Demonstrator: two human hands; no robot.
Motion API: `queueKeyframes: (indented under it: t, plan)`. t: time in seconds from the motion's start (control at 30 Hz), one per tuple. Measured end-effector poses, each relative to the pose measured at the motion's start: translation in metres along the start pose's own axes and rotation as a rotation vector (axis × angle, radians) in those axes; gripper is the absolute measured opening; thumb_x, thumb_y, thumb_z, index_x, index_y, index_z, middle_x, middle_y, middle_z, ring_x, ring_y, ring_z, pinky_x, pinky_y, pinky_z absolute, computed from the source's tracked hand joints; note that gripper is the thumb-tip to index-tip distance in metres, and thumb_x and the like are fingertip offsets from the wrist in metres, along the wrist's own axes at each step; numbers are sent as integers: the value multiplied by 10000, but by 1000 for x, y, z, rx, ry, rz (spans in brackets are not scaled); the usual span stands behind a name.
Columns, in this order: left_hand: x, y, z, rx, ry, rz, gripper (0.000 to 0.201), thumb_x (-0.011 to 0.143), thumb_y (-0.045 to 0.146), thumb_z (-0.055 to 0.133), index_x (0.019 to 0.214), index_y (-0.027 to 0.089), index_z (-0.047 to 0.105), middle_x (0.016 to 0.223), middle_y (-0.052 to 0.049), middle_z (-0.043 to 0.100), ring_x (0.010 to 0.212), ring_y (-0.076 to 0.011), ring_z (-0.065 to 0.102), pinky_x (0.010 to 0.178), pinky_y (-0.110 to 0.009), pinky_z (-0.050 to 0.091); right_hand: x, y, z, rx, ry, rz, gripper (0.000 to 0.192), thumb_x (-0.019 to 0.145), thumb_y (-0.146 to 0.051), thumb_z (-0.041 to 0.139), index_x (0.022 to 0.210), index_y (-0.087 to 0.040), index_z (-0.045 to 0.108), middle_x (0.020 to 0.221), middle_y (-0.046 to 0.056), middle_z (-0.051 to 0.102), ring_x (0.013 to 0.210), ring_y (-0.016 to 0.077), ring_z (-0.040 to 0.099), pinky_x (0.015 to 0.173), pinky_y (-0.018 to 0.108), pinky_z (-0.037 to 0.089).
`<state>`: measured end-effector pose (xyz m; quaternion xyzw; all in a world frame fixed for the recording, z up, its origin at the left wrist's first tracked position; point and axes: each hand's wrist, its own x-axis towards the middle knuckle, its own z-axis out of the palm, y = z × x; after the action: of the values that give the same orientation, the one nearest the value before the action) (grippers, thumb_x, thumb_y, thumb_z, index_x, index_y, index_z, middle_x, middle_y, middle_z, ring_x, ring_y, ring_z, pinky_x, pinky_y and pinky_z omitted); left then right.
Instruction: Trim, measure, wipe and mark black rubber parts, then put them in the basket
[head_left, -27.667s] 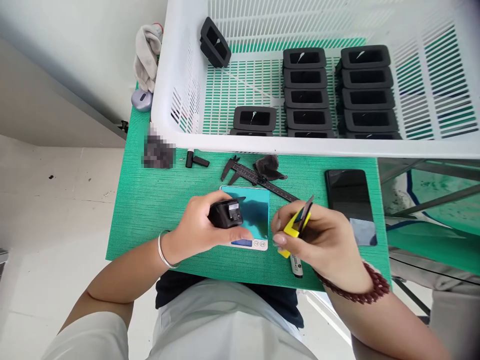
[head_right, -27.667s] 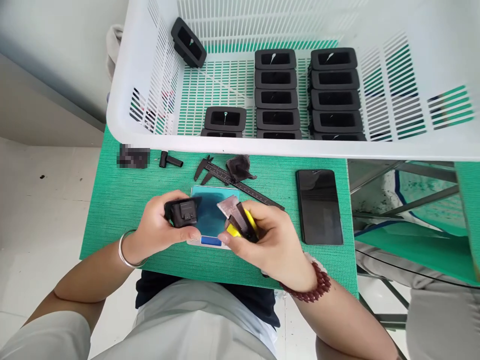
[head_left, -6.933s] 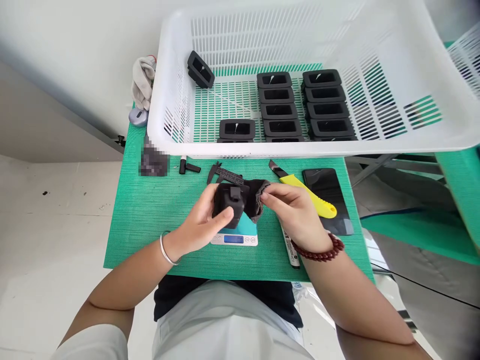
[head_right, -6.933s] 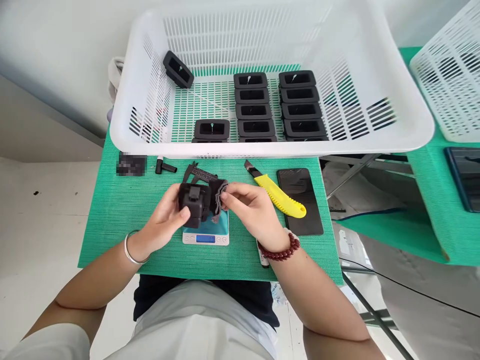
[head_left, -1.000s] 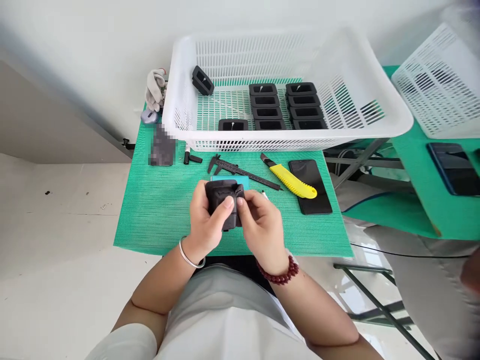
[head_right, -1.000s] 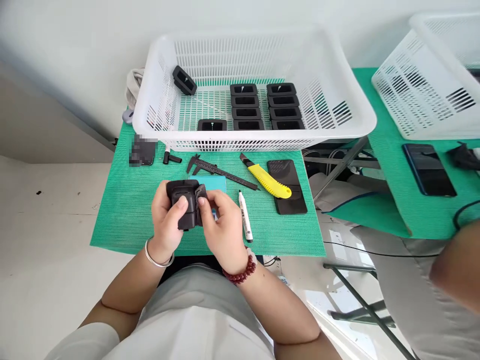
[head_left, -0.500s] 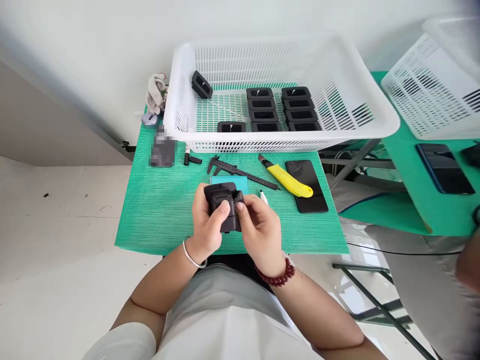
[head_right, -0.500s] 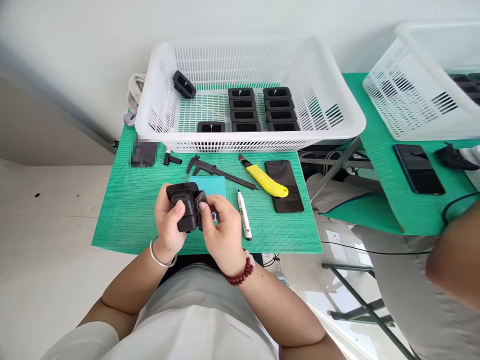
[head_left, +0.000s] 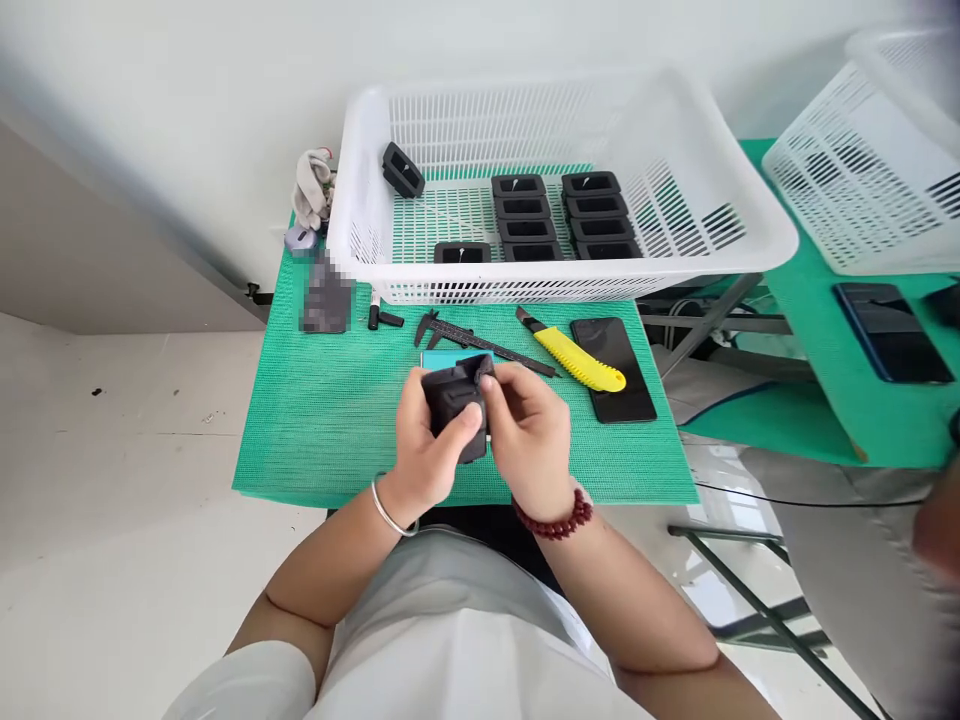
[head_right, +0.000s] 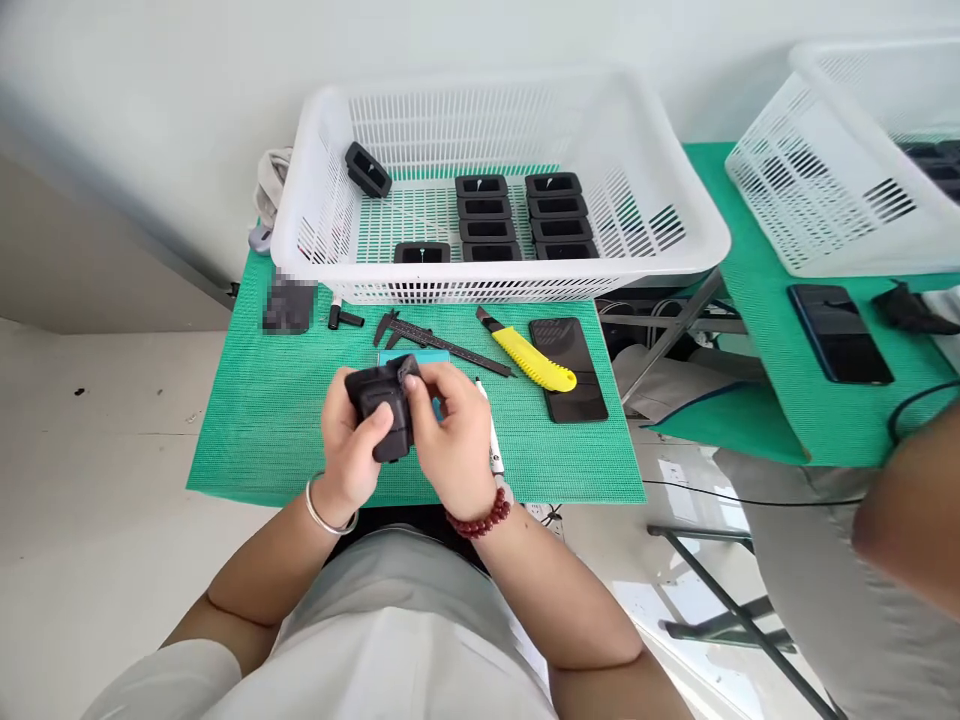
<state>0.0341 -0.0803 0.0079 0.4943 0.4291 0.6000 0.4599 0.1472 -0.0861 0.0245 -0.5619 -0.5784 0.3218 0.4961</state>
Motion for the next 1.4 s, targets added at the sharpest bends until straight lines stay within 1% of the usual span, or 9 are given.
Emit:
queueKeyframes:
  t: [0.07, 0.2, 0.4, 0.67, 0.9, 1.03, 1.1, 1.23, 1.4]
  plan:
    - [-2, -3, -2, -7, -6, -10, 340, 831, 499, 663, 814, 195, 512, 716, 24, 480, 635, -111, 441, 568, -238, 394, -1, 2, 2, 0, 3, -13, 195, 953, -313, 496, 815, -223, 600, 780, 25, 632, 698, 159, 557, 651, 312, 453]
    - [2, -7, -10, -62, 107, -45, 354, 809, 513, 666, 788, 191, 523, 717, 21, 486, 640, -113, 446, 583, -242, 409, -9, 7, 4, 10, -103, -4, 210, 941, -318, 513, 766, -220, 576, 734, 20, 602, 658, 149, 534, 618, 302, 445]
    - [6, -2, -11, -172, 127, -120, 345, 812, 533, 631, 813, 193, 568, 706, 8, 505, 599, -111, 450, 522, -236, 381, 1, 7, -8, 240, -77, 197, 347, 937, -458, 521, 686, -219, 522, 573, -32, 480, 520, 113, 438, 490, 261, 382]
    - [2, -3, -13, -120, 118, -109, 357, 826, 534, 625, 788, 190, 537, 714, 12, 485, 632, -116, 440, 565, -243, 397, 0, 6, -4, 304, -292, 170, 255, 859, -421, 644, 730, -206, 595, 740, 16, 603, 687, 145, 544, 629, 285, 472]
    - [-1, 0, -9, 2, 30, -7, 303, 839, 450, 664, 799, 190, 515, 710, 33, 465, 632, -97, 431, 565, -218, 392, -6, 6, 6, -30, -19, -85, 186, 923, -249, 534, 745, -208, 563, 712, 8, 592, 665, 135, 530, 617, 279, 427]
    - [-12, -1, -4, -14, -146, -100, 384, 827, 541, 638, 794, 197, 470, 666, 38, 459, 574, -98, 428, 508, -227, 379, 9, 9, -2, -68, 214, -17, 227, 949, -310, 508, 752, -205, 549, 677, -13, 565, 623, 124, 502, 589, 274, 405]
    - [-15, 0, -5, -53, -232, -152, 389, 830, 551, 627, 816, 202, 457, 663, 41, 457, 542, -91, 432, 482, -227, 379, 21, 9, -16, 33, 128, 47, 256, 930, -360, 553, 727, -204, 561, 606, -32, 515, 552, 111, 458, 520, 262, 372]
    - [-8, 9, -14, -17, -376, -155, 352, 841, 467, 655, 917, 218, 418, 688, 50, 480, 516, -77, 442, 445, -205, 361, 38, 3, -45, 157, -250, 80, 285, 880, -421, 636, 707, -197, 600, 645, -13, 540, 584, 118, 482, 533, 268, 407]
    - [7, 22, -28, 221, -546, -92, 518, 741, 376, 768, 1032, 225, 367, 822, 14, 525, 652, -112, 503, 513, -220, 407, 42, 5, -62, 166, -482, 59, 288, 890, -411, 631, 698, -197, 621, 667, 0, 574, 625, 127, 527, 568, 266, 449]
